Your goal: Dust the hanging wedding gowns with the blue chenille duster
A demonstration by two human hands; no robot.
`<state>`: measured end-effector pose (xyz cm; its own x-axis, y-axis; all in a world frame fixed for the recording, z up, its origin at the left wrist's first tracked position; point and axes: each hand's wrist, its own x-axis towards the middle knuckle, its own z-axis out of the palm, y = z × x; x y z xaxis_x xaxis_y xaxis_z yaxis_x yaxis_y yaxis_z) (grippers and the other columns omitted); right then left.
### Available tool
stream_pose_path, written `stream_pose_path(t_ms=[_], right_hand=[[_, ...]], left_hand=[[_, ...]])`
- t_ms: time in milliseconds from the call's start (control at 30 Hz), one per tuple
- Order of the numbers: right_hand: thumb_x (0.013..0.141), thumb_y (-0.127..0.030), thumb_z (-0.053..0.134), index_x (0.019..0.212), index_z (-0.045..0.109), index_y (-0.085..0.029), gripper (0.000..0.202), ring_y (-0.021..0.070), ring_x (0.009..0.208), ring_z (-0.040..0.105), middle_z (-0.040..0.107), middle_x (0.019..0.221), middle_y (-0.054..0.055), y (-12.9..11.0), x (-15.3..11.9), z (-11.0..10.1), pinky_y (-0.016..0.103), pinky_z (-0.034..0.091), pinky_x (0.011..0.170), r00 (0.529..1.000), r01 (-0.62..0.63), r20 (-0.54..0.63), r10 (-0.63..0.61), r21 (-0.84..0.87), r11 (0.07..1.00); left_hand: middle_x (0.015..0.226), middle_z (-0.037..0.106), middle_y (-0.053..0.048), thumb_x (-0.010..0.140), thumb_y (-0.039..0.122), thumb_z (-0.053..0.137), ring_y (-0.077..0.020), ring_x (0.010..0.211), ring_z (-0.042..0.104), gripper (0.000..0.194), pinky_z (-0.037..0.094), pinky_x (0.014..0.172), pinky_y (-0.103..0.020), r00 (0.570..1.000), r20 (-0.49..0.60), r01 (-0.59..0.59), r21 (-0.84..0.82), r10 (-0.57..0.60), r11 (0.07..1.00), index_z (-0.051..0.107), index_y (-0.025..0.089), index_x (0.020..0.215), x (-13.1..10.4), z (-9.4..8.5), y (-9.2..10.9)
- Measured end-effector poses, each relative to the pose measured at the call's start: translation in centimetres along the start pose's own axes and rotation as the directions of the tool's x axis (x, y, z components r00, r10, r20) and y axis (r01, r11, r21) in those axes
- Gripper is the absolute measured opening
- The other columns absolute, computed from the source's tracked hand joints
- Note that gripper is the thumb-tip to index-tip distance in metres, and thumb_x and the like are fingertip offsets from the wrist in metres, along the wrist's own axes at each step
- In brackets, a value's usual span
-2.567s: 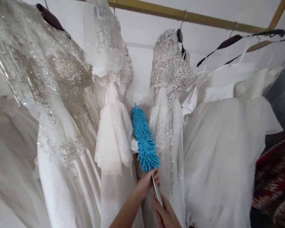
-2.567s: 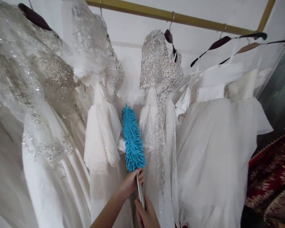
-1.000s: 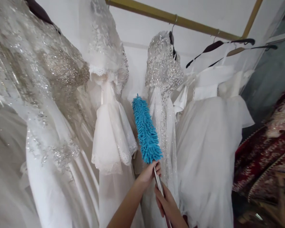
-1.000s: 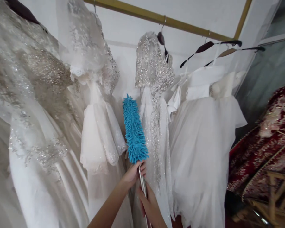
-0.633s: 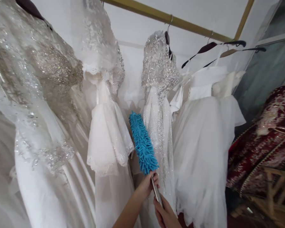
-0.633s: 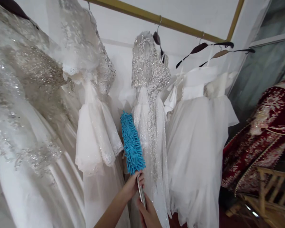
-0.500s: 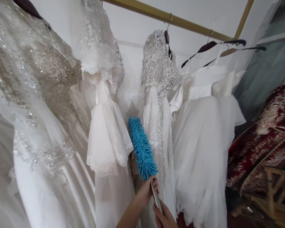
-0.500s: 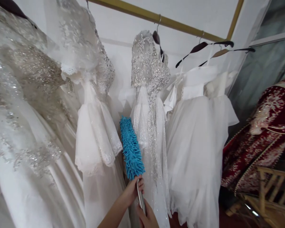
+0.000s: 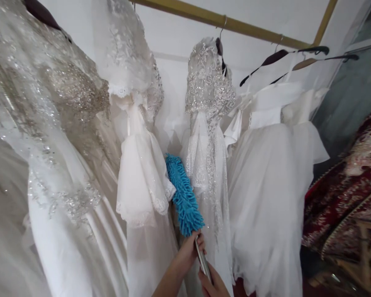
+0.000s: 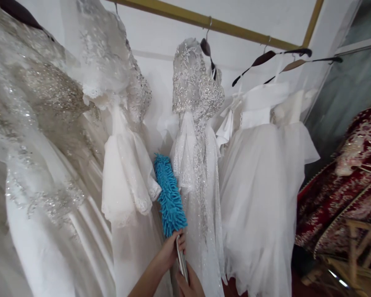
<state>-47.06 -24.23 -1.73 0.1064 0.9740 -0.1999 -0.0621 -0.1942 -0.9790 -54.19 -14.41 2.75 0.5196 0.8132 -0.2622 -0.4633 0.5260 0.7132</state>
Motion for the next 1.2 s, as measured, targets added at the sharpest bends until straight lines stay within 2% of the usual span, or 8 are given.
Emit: stream_pose_path(t_ms=[100, 300, 533, 700, 933, 1000, 1100, 1200], right_hand=[[0.068, -0.077, 0.055, 0.105, 0.056, -0.017, 0.070, 0.0065, 0.030, 0.023, 0.035, 0.039, -0.014, -2.2, 0.5, -0.1, 0.017, 0.019, 0.029, 0.998, 0.012, 0.061, -0.013, 0.019, 1.000], [0.072, -0.077, 0.052, 0.080, 0.048, -0.022, 0.055, 0.0054, 0.026, 0.024, 0.037, 0.036, -0.014, -5.9, 2.1, -0.7, 0.016, 0.019, 0.025, 0.974, 0.153, 0.159, -0.159, 0.050, 0.987], [0.074, -0.073, 0.054, 0.081, 0.049, -0.022, 0.052, 0.0048, 0.027, 0.023, 0.036, 0.039, -0.014, -7.0, 1.7, -1.2, 0.015, 0.019, 0.026, 0.973, 0.194, 0.107, -0.202, 0.082, 0.978], [0.074, -0.075, 0.053, 0.087, 0.049, -0.021, 0.056, 0.0047, 0.026, 0.022, 0.034, 0.035, -0.015, -4.5, 2.1, -1.4, 0.016, 0.015, 0.026, 0.981, 0.131, 0.130, -0.140, 0.079, 0.988], [0.068, -0.081, 0.051, 0.110, 0.054, -0.013, 0.080, 0.0066, 0.029, 0.020, 0.033, 0.037, -0.015, -0.5, 1.6, -1.1, 0.018, 0.019, 0.027, 0.995, 0.014, 0.097, -0.014, -0.003, 1.000], [0.068, -0.080, 0.052, 0.108, 0.060, -0.014, 0.077, 0.0096, 0.031, 0.031, 0.040, 0.039, -0.011, 0.3, 1.2, -1.0, 0.020, 0.028, 0.030, 0.999, 0.018, 0.037, -0.016, -0.053, 0.998], [0.070, -0.075, 0.056, 0.102, 0.068, -0.019, 0.066, 0.0219, 0.060, 0.062, 0.067, 0.061, 0.003, 0.9, 0.7, -0.6, 0.031, 0.052, 0.057, 0.987, 0.128, -0.075, -0.140, -0.138, 0.982], [0.072, -0.073, 0.055, 0.099, 0.071, -0.020, 0.062, 0.0316, 0.100, 0.065, 0.075, 0.097, 0.012, 0.9, 0.4, -0.2, 0.040, 0.049, 0.090, 0.967, 0.190, -0.134, -0.217, -0.193, 0.963]], left_hand=[[0.050, 0.028, 0.011, 0.062, 0.049, 0.072, -0.0055, 0.043, 0.027, 0.043, 0.033, 0.052, -0.025, 0.999, 0.022, -0.043, 0.033, 0.042, 0.999, 0.038, 0.022, 0.062, 0.2, 1.4, 2.0], [0.050, 0.028, 0.011, 0.066, 0.047, 0.069, -0.0056, 0.043, 0.026, 0.039, 0.034, 0.052, -0.025, 0.989, 0.126, -0.097, 0.100, 0.084, 0.990, 0.039, 0.022, 0.061, 0.5, 4.7, 5.8], [0.050, 0.030, 0.011, 0.065, 0.048, 0.070, -0.0051, 0.043, 0.025, 0.041, 0.034, 0.054, -0.025, 0.974, 0.205, -0.124, 0.118, 0.098, 0.985, 0.040, 0.022, 0.059, -0.2, 6.6, 6.9], [0.049, 0.028, 0.012, 0.068, 0.045, 0.069, -0.0050, 0.041, 0.025, 0.038, 0.034, 0.052, -0.024, 0.994, 0.103, -0.043, 0.072, 0.035, 0.996, 0.040, 0.022, 0.061, 1.0, 4.7, 4.7], [0.048, 0.030, 0.012, 0.064, 0.044, 0.073, -0.0051, 0.040, 0.027, 0.038, 0.033, 0.049, -0.023, 1.000, -0.012, 0.019, -0.042, -0.019, 0.999, 0.042, 0.021, 0.063, 1.8, 0.6, 0.6], [0.047, 0.030, 0.012, 0.065, 0.043, 0.073, -0.0049, 0.039, 0.027, 0.039, 0.033, 0.049, -0.023, 0.997, -0.047, 0.053, -0.060, -0.056, 0.997, 0.042, 0.021, 0.063, 1.7, -0.2, -0.3], [0.046, 0.029, 0.012, 0.065, 0.043, 0.074, -0.0046, 0.038, 0.026, 0.040, 0.033, 0.048, -0.023, 0.992, -0.086, 0.081, -0.084, -0.088, 0.993, 0.041, 0.021, 0.063, 1.5, -1.2, -1.2], [0.047, 0.030, 0.012, 0.061, 0.046, 0.077, -0.0047, 0.039, 0.026, 0.041, 0.033, 0.047, -0.023, 0.996, -0.067, 0.059, -0.085, -0.065, 0.995, 0.044, 0.020, 0.065, 1.2, -1.5, -1.3]])
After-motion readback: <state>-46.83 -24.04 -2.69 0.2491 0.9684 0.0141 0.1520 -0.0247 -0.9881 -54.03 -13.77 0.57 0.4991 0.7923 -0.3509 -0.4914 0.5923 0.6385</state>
